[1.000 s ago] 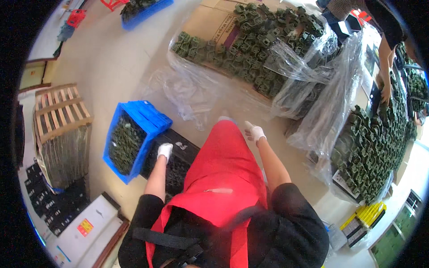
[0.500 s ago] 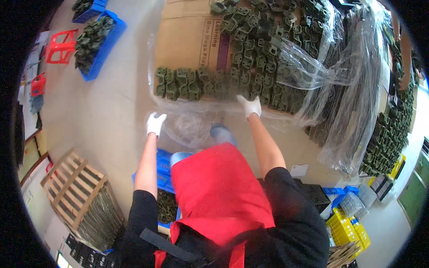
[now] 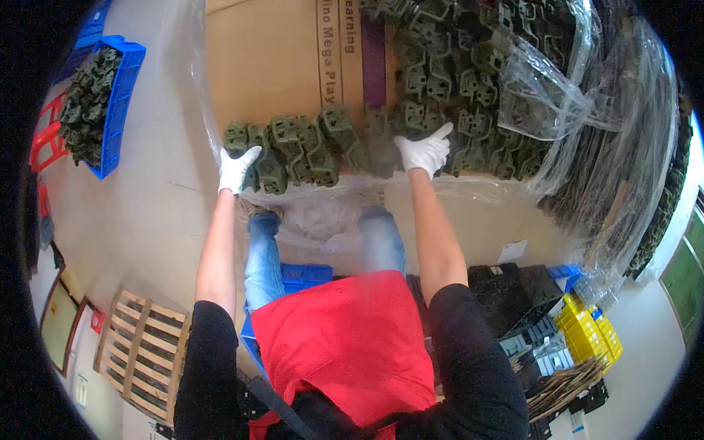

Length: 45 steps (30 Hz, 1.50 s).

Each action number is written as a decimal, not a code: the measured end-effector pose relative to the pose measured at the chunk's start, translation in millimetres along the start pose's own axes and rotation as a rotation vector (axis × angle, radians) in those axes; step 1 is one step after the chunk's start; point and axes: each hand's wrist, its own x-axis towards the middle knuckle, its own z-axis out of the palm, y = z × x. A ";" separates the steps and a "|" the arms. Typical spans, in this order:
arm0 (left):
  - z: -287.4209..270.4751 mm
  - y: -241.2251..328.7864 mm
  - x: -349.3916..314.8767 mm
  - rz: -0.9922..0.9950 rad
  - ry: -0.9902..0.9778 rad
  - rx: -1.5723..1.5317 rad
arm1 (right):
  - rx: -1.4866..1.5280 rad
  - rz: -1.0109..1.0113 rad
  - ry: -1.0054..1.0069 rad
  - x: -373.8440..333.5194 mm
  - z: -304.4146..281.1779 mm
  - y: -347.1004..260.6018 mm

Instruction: The person repeatedly picks up handfuls of green plastic parts from a large cardboard box and places them into black plastic crates. The person also handles cardboard pieces, moving them aside or stacking them. The task involves continuous manual sorting and transfer of items within a warehouse environment.

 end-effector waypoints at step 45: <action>6.4 -0.3 -14.3 -0.298 -0.602 -0.844 | 0.959 0.380 -0.482 -42.8 27.9 42.4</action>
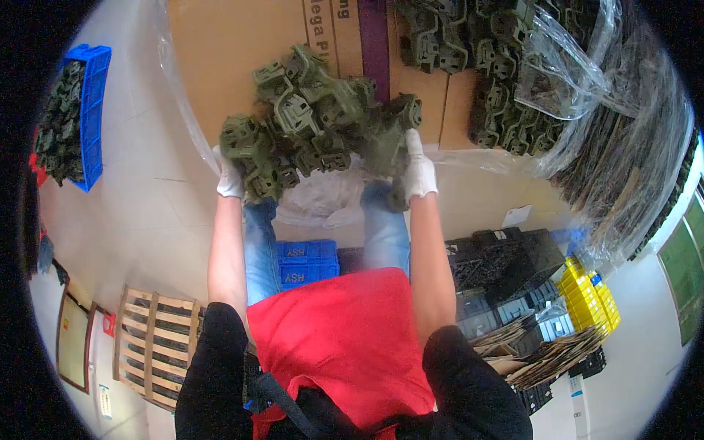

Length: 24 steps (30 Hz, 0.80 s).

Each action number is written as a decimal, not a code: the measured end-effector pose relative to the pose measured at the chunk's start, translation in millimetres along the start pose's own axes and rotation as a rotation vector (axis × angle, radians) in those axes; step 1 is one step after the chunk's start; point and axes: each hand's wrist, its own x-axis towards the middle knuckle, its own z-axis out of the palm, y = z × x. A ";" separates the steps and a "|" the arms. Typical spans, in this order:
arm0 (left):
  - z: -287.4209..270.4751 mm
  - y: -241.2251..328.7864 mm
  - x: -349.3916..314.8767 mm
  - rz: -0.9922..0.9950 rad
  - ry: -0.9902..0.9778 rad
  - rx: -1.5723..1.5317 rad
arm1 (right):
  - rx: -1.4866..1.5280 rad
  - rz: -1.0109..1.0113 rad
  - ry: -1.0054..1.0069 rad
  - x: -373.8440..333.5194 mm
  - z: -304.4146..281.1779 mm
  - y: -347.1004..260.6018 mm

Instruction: The person repeatedly picks up handfuls of green plastic parts from a large cardboard box and places them into black plastic crates. The person also handles cardboard pieces, moving them aside or stacking them. The task involves continuous manual sorting and transfer of items within a warehouse environment.

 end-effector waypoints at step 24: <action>12.8 14.2 49.7 0.263 -0.040 0.059 | 0.150 -0.110 -0.733 59.5 71.3 -34.5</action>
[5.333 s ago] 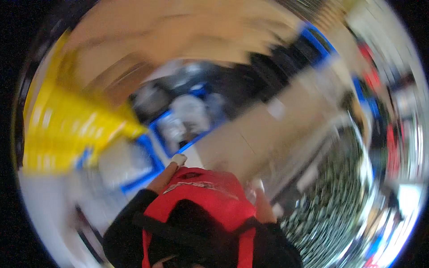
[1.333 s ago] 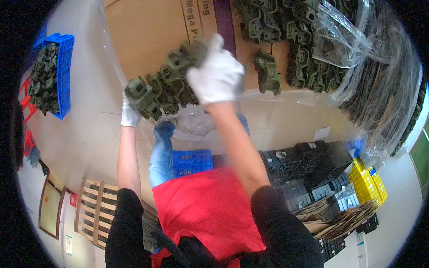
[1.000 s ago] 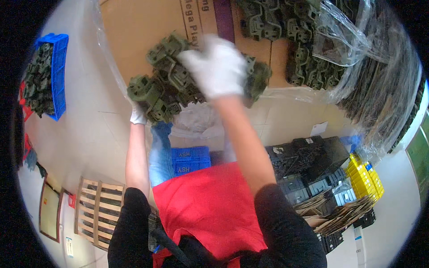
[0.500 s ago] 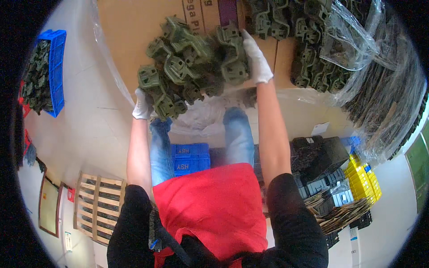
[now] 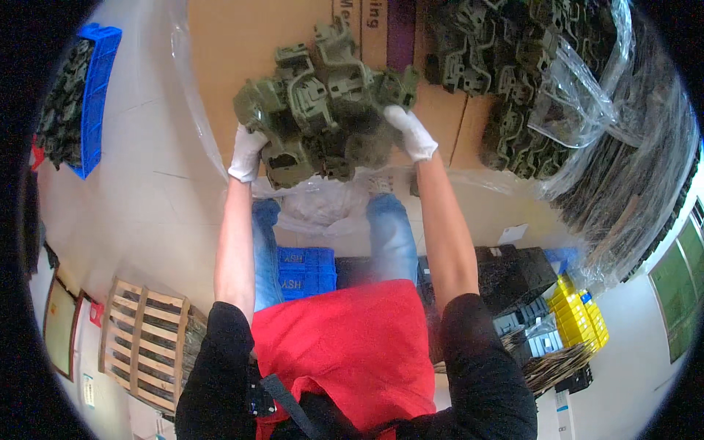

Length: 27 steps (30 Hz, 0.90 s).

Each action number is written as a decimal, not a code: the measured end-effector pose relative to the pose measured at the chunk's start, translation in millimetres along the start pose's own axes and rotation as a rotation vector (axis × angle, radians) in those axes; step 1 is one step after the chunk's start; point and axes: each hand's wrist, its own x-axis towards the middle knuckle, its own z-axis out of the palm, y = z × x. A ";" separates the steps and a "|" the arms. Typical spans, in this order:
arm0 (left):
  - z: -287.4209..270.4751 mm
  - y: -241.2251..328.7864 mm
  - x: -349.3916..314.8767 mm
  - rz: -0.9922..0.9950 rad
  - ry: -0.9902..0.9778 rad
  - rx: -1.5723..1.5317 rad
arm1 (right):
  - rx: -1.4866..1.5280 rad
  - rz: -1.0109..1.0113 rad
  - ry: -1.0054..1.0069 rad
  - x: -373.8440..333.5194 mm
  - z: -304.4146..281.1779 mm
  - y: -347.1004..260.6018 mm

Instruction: The person repeatedly picks up handfuls of green plastic parts from a large cardboard box and places them into black plastic crates. The person also handles cardboard pieces, moving them aside or stacking them. The task involves continuous manual sorting and transfer of items within a warehouse environment.

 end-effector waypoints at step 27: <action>-83.1 498.3 -64.9 0.284 -0.601 -0.052 | -0.063 -0.558 0.012 -186.1 355.5 -168.1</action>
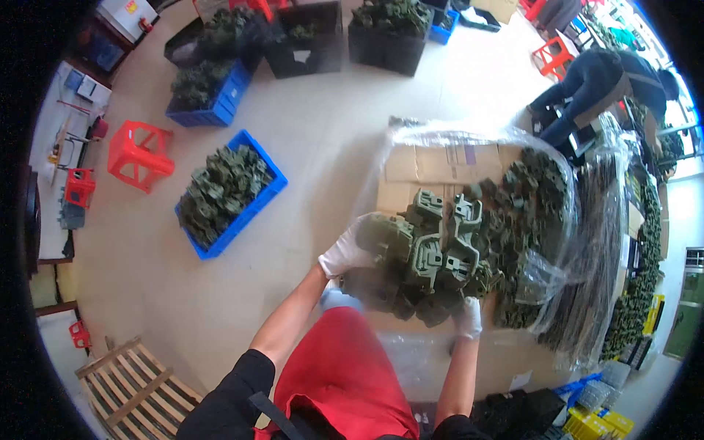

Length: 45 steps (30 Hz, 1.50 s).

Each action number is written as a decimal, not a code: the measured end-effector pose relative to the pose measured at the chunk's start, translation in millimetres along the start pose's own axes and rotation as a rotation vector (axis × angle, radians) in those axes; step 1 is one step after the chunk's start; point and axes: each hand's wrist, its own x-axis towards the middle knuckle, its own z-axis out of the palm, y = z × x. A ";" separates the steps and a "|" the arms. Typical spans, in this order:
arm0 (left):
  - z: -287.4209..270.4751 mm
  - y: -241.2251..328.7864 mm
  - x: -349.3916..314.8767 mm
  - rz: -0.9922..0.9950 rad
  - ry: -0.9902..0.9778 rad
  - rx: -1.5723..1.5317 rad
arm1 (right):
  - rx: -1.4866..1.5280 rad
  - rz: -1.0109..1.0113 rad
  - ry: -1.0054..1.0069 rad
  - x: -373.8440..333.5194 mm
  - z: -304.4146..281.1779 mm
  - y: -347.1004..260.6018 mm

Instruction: The person repeatedly picks up handfuls of green plastic parts from a large cardboard box and places them into black plastic crates. The person also handles cardboard pieces, moving them aside or stacking them. The task involves continuous manual sorting and transfer of items within a warehouse environment.

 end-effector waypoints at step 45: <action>-866.2 481.6 649.2 -0.382 0.966 0.903 | -0.840 0.177 0.024 1057.2 729.4 -165.6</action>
